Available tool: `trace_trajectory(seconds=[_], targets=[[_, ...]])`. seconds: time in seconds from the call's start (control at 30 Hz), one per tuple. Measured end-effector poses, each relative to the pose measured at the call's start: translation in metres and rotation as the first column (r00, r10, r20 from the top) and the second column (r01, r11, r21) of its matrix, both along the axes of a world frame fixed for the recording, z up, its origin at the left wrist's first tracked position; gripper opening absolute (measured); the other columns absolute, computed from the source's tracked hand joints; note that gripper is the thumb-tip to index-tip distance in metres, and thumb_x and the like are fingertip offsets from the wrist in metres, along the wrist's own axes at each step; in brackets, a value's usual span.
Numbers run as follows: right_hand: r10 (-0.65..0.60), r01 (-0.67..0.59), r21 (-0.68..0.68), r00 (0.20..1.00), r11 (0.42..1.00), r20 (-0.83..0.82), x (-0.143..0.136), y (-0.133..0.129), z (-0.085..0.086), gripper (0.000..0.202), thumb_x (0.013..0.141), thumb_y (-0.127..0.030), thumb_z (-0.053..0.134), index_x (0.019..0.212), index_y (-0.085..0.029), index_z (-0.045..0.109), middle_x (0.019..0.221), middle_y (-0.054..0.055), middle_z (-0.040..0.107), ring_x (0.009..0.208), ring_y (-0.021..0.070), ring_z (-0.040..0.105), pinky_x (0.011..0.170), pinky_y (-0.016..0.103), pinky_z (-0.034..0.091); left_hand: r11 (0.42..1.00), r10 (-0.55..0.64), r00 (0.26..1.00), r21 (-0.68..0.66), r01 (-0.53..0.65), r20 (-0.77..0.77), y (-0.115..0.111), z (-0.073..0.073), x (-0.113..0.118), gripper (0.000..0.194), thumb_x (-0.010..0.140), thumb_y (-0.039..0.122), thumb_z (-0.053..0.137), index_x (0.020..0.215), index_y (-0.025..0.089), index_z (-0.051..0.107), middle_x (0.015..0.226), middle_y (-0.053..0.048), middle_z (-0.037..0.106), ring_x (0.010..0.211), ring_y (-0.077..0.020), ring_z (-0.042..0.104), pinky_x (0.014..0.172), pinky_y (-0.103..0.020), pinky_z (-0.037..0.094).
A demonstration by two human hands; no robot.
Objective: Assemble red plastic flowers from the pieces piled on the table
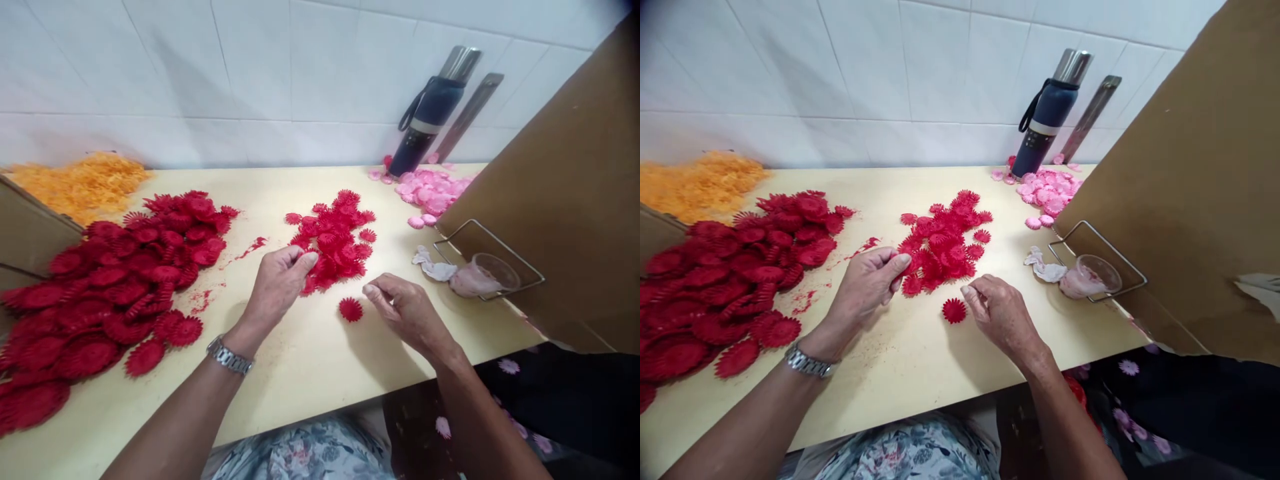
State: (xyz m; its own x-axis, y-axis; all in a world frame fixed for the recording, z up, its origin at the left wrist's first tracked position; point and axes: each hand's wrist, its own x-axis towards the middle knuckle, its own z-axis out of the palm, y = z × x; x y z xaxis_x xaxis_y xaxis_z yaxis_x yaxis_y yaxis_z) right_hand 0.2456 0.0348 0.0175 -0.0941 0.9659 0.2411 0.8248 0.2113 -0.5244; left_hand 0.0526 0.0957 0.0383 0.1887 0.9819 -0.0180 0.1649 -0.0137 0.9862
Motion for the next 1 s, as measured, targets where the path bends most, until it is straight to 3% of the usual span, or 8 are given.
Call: trace_trajectory(seconds=[0.13, 0.27, 0.5, 0.6, 0.7, 0.77, 0.87, 1.0], targets=[[0.036, -0.038, -0.008, 0.988, 0.999, -0.153, -0.006, -0.010, 0.000, 0.020, 0.087, -0.022, 0.047, 0.072, -0.017, 0.060, 0.067, 0.002, 0.057, 0.061, 0.0128, 0.051, 0.057, 0.024, 0.037, 0.994, -0.068, 0.997, 0.079, 0.072, -0.043, 0.002, 0.008, 0.013, 0.036, 0.078, 0.029, 0.054, 0.045, 0.018, 0.042, 0.040, 0.006, 0.037, 0.039, -0.0061, 0.028, 0.039, -0.020, 0.021], [0.027, 0.002, 0.063, 0.892, 0.998, -0.452, -0.020, -0.007, 0.014, 0.014, 0.085, -0.029, 0.053, 0.081, -0.018, 0.060, 0.073, 0.002, 0.060, 0.066, 0.0128, 0.053, 0.061, 0.024, 0.041, 0.988, -0.156, 0.988, 0.010, 0.156, -0.012, -0.017, 0.009, 0.015, 0.037, 0.075, 0.031, 0.058, 0.044, 0.018, 0.041, 0.040, 0.006, 0.036, 0.039, -0.0063, 0.028, 0.039, -0.021, 0.020], [0.234, -0.332, -0.054, 0.763, 0.942, -0.603, -0.039, -0.001, 0.017, 0.018, 0.081, -0.027, 0.057, 0.066, -0.017, 0.052, 0.064, -0.002, 0.050, 0.061, 0.0103, 0.046, 0.057, 0.023, 0.038, 0.962, -0.175, 0.969, -0.181, 0.206, 0.177, -0.042, -0.003, 0.002, 0.038, 0.075, 0.048, 0.056, 0.053, 0.017, 0.051, 0.043, 0.005, 0.043, 0.036, -0.0056, 0.034, 0.035, -0.018, 0.024], [0.155, -0.262, -0.061, 0.724, 0.963, -0.672, -0.040, -0.004, 0.007, 0.015, 0.082, -0.026, 0.053, 0.071, -0.017, 0.052, 0.066, -0.001, 0.051, 0.062, 0.0111, 0.047, 0.058, 0.024, 0.039, 0.934, -0.187, 0.937, -0.243, 0.262, 0.295, -0.048, -0.008, -0.006, 0.031, 0.074, 0.043, 0.060, 0.060, 0.016, 0.053, 0.049, 0.004, 0.052, 0.036, -0.0058, 0.041, 0.036, -0.017, 0.031], [0.036, -0.039, 0.012, 0.699, 0.999, -0.714, -0.033, 0.005, 0.002, 0.015, 0.084, -0.027, 0.051, 0.073, -0.018, 0.050, 0.062, -0.003, 0.047, 0.058, 0.0103, 0.044, 0.055, 0.023, 0.038, 0.948, -0.050, 0.930, -0.275, 0.159, 0.364, -0.048, -0.006, -0.011, 0.026, 0.073, 0.035, 0.062, 0.060, 0.017, 0.049, 0.047, 0.004, 0.052, 0.033, -0.0061, 0.042, 0.032, -0.017, 0.030], [-0.026, 0.104, 0.083, 0.764, 0.991, -0.645, -0.024, 0.022, 0.006, 0.016, 0.084, -0.027, 0.048, 0.071, -0.019, 0.050, 0.059, -0.003, 0.045, 0.054, 0.0101, 0.042, 0.052, 0.023, 0.036, 0.971, 0.022, 0.938, -0.231, 0.062, 0.345, -0.038, -0.002, -0.010, 0.024, 0.073, 0.030, 0.061, 0.059, 0.017, 0.048, 0.047, 0.004, 0.052, 0.033, -0.0061, 0.042, 0.032, -0.016, 0.029], [-0.098, 0.160, 0.193, 0.949, 0.968, -0.299, -0.009, 0.051, 0.018, 0.012, 0.082, -0.020, 0.049, 0.073, -0.017, 0.057, 0.062, -0.001, 0.052, 0.056, 0.0121, 0.046, 0.056, 0.026, 0.038, 0.997, 0.029, 0.975, -0.081, -0.011, 0.219, -0.010, 0.006, -0.001, 0.018, 0.072, 0.023, 0.059, 0.058, 0.017, 0.049, 0.047, 0.004, 0.052, 0.034, -0.0071, 0.044, 0.033, -0.018, 0.031], [-0.127, 0.115, 0.245, 0.991, 0.963, 0.036, 0.004, 0.056, 0.027, 0.023, 0.079, -0.016, 0.052, 0.101, -0.015, 0.060, 0.092, 0.009, 0.064, 0.069, 0.0173, 0.056, 0.068, 0.032, 0.042, 1.000, -0.014, 1.000, 0.006, 0.014, -0.014, 0.024, 0.007, 0.007, 0.009, 0.067, 0.018, 0.060, 0.075, 0.016, 0.062, 0.053, 0.003, 0.056, 0.039, -0.0089, 0.048, 0.039, -0.020, 0.037]])
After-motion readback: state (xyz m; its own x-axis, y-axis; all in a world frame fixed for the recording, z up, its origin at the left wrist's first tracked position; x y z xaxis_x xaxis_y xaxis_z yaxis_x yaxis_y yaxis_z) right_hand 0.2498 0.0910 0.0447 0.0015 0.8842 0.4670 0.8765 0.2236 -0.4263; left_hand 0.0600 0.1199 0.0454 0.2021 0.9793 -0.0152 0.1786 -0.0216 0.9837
